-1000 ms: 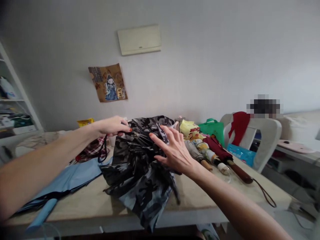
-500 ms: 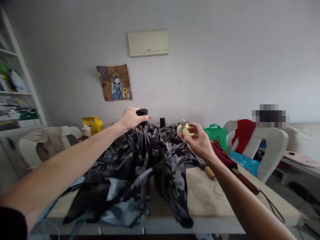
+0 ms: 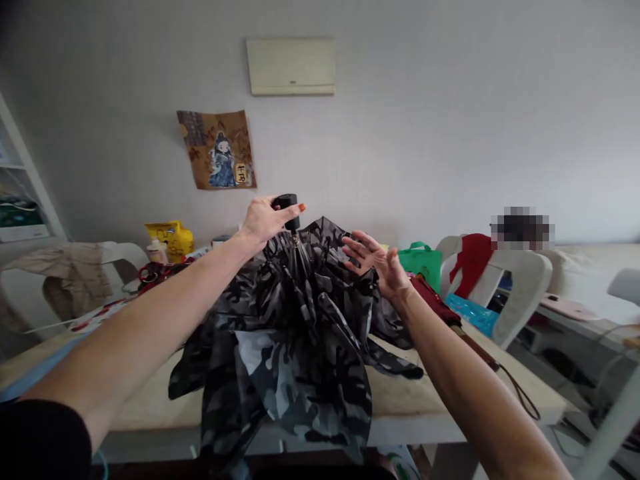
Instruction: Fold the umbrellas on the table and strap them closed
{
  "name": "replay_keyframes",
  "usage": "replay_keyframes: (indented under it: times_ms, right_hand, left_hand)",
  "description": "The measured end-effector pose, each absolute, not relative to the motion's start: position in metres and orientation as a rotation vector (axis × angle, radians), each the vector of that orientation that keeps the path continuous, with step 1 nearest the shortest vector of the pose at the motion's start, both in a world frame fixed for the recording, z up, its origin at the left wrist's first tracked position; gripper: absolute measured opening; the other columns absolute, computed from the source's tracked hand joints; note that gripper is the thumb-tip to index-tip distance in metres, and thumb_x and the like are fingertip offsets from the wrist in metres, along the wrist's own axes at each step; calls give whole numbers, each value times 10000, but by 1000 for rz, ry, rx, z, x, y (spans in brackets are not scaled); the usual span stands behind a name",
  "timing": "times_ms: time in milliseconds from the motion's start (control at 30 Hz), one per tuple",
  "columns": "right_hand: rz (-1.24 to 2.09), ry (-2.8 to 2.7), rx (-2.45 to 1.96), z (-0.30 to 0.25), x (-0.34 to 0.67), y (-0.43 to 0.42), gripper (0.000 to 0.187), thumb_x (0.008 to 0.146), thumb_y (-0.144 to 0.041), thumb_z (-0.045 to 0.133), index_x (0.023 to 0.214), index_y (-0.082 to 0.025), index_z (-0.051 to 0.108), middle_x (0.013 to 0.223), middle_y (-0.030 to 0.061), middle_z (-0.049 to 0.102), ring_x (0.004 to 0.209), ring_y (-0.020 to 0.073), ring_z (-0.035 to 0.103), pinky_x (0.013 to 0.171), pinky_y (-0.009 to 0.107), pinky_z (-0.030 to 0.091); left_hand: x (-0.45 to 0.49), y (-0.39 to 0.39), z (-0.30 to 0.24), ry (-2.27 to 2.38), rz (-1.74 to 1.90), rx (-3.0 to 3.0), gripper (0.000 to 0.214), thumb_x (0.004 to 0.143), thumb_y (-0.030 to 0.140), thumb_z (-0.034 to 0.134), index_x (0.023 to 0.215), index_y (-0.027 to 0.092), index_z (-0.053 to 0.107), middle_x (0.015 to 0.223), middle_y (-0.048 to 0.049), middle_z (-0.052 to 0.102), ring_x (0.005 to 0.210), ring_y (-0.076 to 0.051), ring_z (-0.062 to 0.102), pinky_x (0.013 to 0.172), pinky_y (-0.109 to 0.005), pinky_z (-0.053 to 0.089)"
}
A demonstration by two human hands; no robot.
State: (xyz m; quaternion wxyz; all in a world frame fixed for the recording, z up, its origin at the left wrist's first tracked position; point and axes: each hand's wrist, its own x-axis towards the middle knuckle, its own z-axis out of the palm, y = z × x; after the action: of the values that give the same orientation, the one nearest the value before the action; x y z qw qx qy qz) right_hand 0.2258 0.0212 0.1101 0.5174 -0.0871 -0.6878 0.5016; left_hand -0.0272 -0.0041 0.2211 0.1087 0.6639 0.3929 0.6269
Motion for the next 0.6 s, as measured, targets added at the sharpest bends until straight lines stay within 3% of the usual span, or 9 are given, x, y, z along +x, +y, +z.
replay_keyframes:
  times_ms: [133,200,267,333,400,500,600]
  right_hand:
    - [981,-1973,-443,107,199,17,1157,488,-575,891,1473,-289,355,1403,128,526,1159,255,579,953,400,481]
    - [797,-2044,-592,108,184,13,961,582,-447,871,1414,-228,443,1153,82,653,972,206,623,886,364,490]
    - [670,-2034,-694,108,177,12,613,661,-387,801,1205,-179,609,878,18,656,769,164,596,763,325,491]
    - [606,-2027,-740,105,183,15,369,675,-349,754,980,-156,679,755,-4,613,671,139,546,667,291,463]
    - [608,-2054,-793,97,198,21,294,668,-299,728,916,-147,687,730,-4,612,650,135,537,630,277,448]
    - [687,-2038,-817,79,221,31,317,666,-291,726,947,-152,676,771,12,653,697,157,590,677,297,482]
    - [791,-2031,-669,65,235,31,677,640,-352,789,1260,-190,570,1102,95,678,949,222,652,826,343,515]
  left_hand:
    - [-9,-7,207,1048,1653,1740,421,652,469,838,788,129,629,650,30,488,521,-83,479,497,-246,443]
    - [-1,-7,202,1042,1540,1793,420,665,472,836,751,126,614,638,30,491,510,-82,475,494,-251,448]
    - [-7,-3,199,1030,1438,1850,392,706,449,818,784,117,626,650,21,522,520,-81,481,512,-249,447]
    - [-29,3,196,1016,1368,1857,403,721,423,815,911,111,646,694,8,564,550,-83,497,546,-245,446]
    - [-61,6,187,1017,1321,1815,523,676,438,846,1036,120,640,749,-6,595,605,-96,528,592,-248,456]
    - [-100,-6,158,895,1088,1752,666,621,557,837,1106,139,651,966,-107,661,842,-189,625,721,-300,507]
    - [-117,-31,108,726,860,1818,881,611,578,825,1364,221,540,1317,-171,598,1135,-296,602,893,-388,510]
